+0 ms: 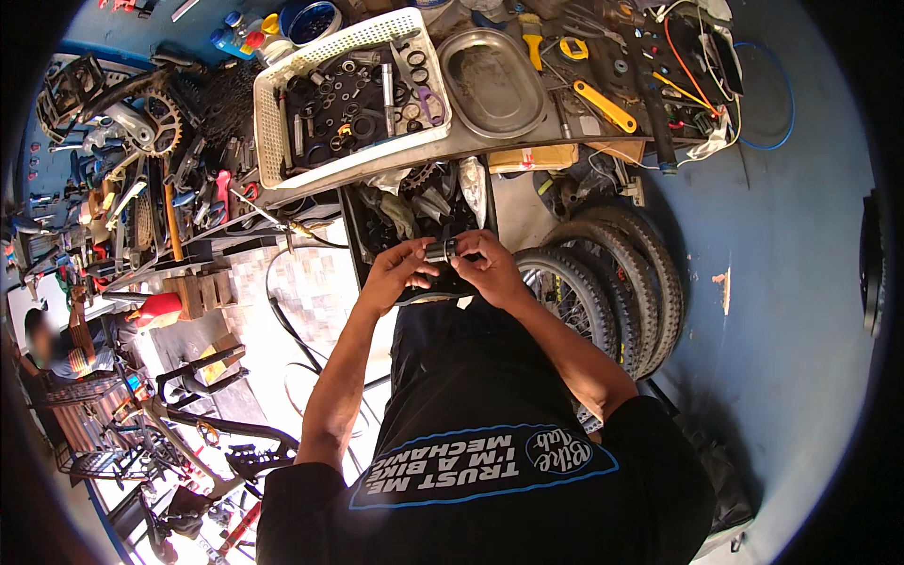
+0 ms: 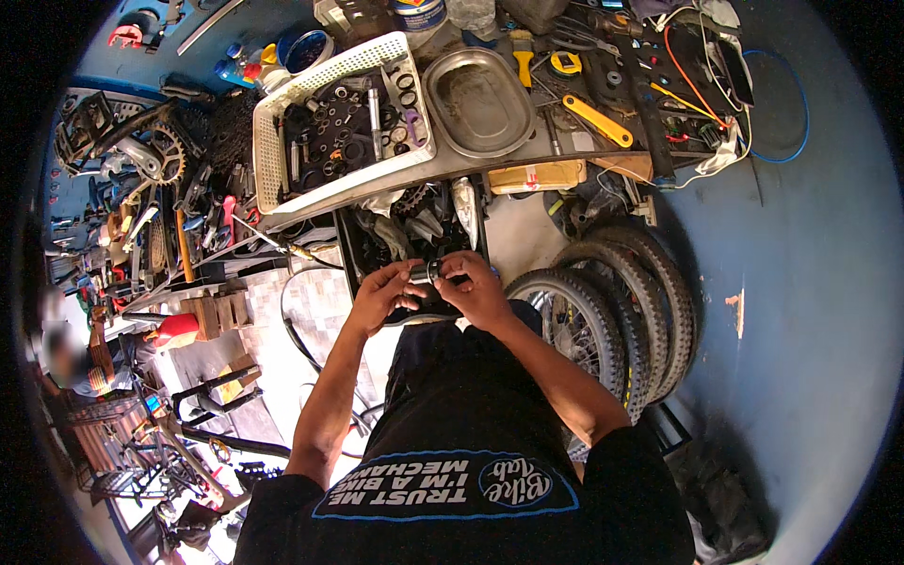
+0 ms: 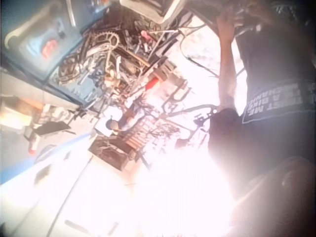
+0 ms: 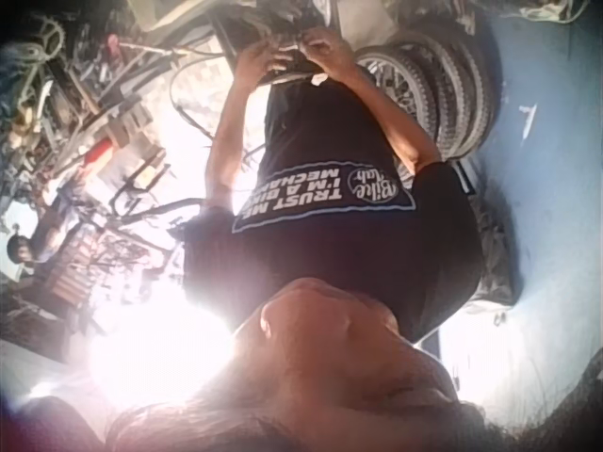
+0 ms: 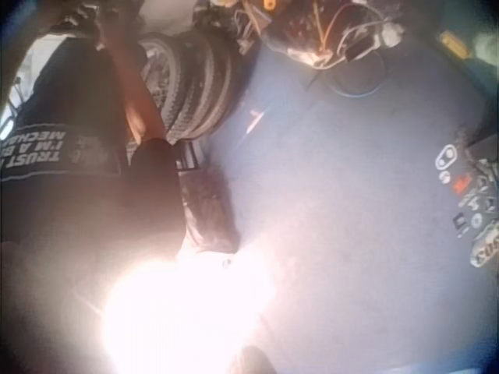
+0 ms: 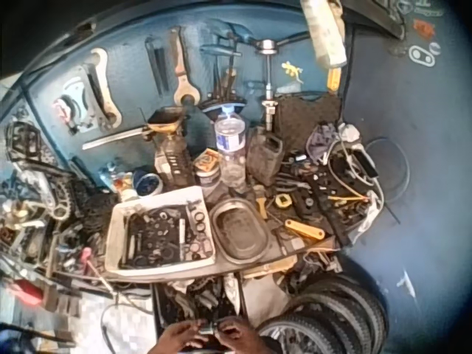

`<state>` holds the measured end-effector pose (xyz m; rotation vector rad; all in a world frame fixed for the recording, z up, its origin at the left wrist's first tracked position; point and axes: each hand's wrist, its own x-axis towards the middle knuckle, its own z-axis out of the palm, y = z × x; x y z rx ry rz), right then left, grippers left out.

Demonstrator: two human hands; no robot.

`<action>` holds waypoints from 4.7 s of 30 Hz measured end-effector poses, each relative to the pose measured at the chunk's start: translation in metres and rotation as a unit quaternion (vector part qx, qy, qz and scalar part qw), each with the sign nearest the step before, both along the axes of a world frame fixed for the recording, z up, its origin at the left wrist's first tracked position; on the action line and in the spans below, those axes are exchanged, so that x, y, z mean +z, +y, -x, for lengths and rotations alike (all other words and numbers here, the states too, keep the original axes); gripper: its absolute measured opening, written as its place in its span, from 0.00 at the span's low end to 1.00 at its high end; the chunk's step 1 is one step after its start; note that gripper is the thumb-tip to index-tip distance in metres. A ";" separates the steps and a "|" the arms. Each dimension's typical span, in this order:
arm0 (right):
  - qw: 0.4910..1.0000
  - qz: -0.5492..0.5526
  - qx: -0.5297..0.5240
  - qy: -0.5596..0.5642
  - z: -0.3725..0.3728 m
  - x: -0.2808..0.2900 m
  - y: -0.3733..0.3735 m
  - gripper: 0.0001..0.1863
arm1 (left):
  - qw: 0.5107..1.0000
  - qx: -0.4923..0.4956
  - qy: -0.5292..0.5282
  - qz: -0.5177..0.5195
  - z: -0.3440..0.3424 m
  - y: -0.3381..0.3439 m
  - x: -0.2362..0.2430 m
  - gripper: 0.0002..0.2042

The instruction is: The person works on a bicycle mounted on a repair stand, using various tools to adjust components near the bottom bracket. They retrieve small parts from a workbench, use an Allen key and a torque wrench to tighten bolts, and handle a bicycle cable. The person also searches through a drawer for additional parts.

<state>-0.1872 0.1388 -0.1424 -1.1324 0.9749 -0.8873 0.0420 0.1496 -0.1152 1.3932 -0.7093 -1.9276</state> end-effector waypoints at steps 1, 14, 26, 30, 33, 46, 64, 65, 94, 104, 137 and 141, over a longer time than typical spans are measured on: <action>1.000 0.006 0.007 0.005 0.002 0.003 -0.001 0.10 | 1.000 0.016 0.023 -0.001 0.002 0.003 0.005 0.20; 0.947 -0.263 0.110 -0.146 0.024 0.022 -0.011 0.22 | 0.983 -0.005 -0.134 0.124 0.007 0.009 0.044 0.19; 0.993 -0.062 0.102 -0.008 0.015 0.009 0.002 0.16 | 0.992 0.023 0.000 0.126 0.007 0.021 0.024 0.23; 0.991 0.064 0.076 0.090 0.004 0.052 -0.001 0.23 | 0.992 0.051 0.075 0.083 0.003 0.026 0.023 0.23; 0.973 0.132 0.098 0.163 0.003 0.073 -0.006 0.27 | 0.987 0.055 0.125 0.088 0.000 0.029 0.017 0.23; 0.971 0.121 0.101 0.177 0.001 0.071 -0.005 0.24 | 0.984 0.105 0.097 0.108 0.007 0.038 0.014 0.24; 0.898 -0.243 0.225 -0.289 0.012 0.038 -0.010 0.25 | 0.943 0.081 -0.173 0.273 0.041 0.036 0.054 0.24; 0.897 -0.246 0.224 -0.291 0.013 0.038 -0.010 0.25 | 0.934 0.071 -0.205 0.284 0.042 0.036 0.054 0.24; 0.797 0.370 0.209 0.429 -0.123 0.014 -0.083 0.24 | 0.867 -0.023 -0.432 0.246 -0.028 0.048 -0.018 0.19; 0.752 0.213 0.217 0.585 -0.063 -0.005 -0.076 0.20 | 0.888 -0.048 -0.393 0.234 -0.056 0.063 -0.009 0.17; 0.849 -0.076 0.192 0.486 -0.096 -0.041 -0.043 0.34 | 0.838 -0.082 -0.442 0.308 -0.031 0.045 -0.053 0.10; 0.865 -0.214 0.162 0.424 -0.065 0.014 -0.054 0.31 | 0.892 -0.118 -0.362 0.244 -0.016 0.047 -0.050 0.09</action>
